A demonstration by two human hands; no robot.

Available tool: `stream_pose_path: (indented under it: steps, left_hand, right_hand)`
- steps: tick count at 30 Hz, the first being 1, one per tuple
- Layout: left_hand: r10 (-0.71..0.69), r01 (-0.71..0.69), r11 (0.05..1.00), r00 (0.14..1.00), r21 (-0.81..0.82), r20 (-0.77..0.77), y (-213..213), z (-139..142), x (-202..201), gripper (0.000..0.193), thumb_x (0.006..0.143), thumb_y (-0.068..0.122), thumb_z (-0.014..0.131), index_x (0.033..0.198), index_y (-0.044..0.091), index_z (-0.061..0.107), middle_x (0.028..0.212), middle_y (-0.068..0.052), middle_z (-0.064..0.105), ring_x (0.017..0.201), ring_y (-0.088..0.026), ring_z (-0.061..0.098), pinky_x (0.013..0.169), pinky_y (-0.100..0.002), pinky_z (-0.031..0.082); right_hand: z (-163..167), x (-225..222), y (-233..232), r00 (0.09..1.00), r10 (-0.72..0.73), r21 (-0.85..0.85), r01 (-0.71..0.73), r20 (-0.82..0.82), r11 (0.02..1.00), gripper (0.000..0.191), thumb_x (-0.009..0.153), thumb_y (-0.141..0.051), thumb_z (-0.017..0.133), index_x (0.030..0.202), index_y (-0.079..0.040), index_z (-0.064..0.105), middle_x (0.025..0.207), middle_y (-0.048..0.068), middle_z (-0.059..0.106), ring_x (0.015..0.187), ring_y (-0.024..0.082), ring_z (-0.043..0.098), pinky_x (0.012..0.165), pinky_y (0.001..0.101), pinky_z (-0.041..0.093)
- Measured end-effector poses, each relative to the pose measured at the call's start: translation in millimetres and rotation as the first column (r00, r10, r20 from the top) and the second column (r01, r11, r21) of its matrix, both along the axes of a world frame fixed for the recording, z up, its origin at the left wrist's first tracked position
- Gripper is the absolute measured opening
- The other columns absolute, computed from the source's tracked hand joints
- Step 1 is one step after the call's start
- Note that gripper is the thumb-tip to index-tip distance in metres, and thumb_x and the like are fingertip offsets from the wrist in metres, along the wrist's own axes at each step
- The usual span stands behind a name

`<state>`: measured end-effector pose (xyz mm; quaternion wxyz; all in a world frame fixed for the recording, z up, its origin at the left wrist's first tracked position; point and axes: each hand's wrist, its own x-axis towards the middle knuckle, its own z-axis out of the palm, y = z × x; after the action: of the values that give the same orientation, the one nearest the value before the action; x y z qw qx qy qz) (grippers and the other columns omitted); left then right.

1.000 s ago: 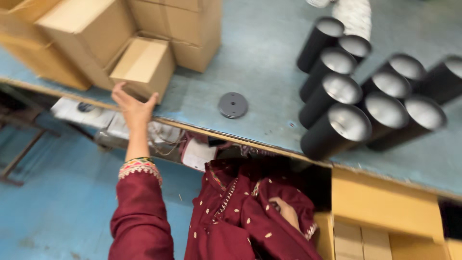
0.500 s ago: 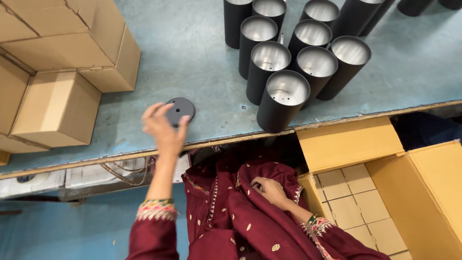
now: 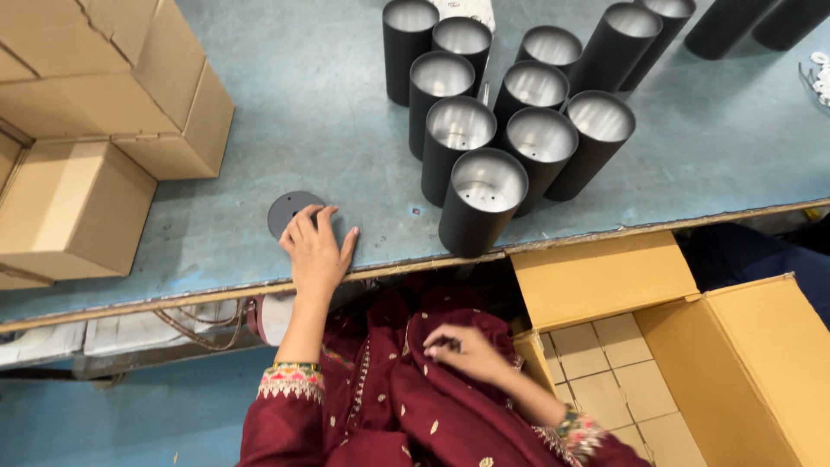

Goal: The person unpacks a plastic rod from a cardboard box, then repeatedly picks up black cylindrical containers, inserts the rod into each, and places them back on the table. The person also handles circular metal bases and cardboard boxes during the process.

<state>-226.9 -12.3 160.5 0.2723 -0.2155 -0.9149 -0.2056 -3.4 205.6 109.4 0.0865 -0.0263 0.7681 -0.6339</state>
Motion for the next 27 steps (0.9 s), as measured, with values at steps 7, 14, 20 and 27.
stream_pose_path:
  steps: [7, 14, 20, 27]
  left_hand:
    - [0.033, -0.033, 0.999, 0.997, -0.008, 0.065, 5, 8, 1, 0.051, 0.087, 0.044, 0.073, 0.125, 0.012, 0.064, 0.131, -0.011, 0.056, 0.127, -0.032, 0.047, 0.107, -0.05, 0.031]
    - [0.028, -0.028, 1.0, 0.99, 0.0, 0.139, 7, 21, -1, 0.049, 0.085, 0.044, 0.07, 0.122, 0.011, 0.065, 0.13, -0.012, 0.056, 0.127, -0.031, 0.047, 0.107, -0.05, 0.03]
    - [0.017, -0.023, 0.999, 0.989, 0.04, 0.144, 7, 6, -9, 0.05, 0.081, 0.046, 0.068, 0.119, 0.013, 0.065, 0.129, -0.01, 0.057, 0.128, -0.032, 0.048, 0.108, -0.05, 0.028]
    - [0.074, -0.082, 0.991, 0.995, 0.106, 0.069, 11, -118, -33, 0.059, 0.059, 0.057, 0.075, 0.103, 0.018, 0.076, 0.118, -0.009, 0.062, 0.122, -0.034, 0.05, 0.105, -0.059, 0.031]
  right_hand:
    - [257, -110, 142, 0.49, -0.119, -0.064, 0.128, -0.864, 0.99, 0.015, 0.108, -0.014, 0.062, 0.101, -0.002, 0.064, 0.095, 0.008, 0.07, 0.083, 0.015, 0.074, 0.076, 0.029, 0.065]
    - [321, -323, 217, 0.823, 0.378, 0.883, 0.469, -0.424, -0.03, 0.022, 0.087, -0.035, 0.073, 0.102, -0.019, 0.076, 0.104, 0.008, 0.074, 0.102, 0.032, 0.067, 0.084, 0.0503, 0.052]
    - [240, -447, 267, 0.985, 0.086, 0.956, -0.119, 0.146, -0.267, 0.035, 0.09, -0.029, 0.06, 0.123, -0.027, 0.073, 0.12, 0.007, 0.074, 0.116, 0.028, 0.067, 0.099, 0.049, 0.047]
    - [173, -504, 297, 0.871, -0.154, 0.877, -0.479, 0.467, -0.051, 0.031, 0.086, -0.023, 0.064, 0.116, -0.023, 0.074, 0.111, 0.009, 0.075, 0.104, 0.027, 0.068, 0.09, 0.0464, 0.05]
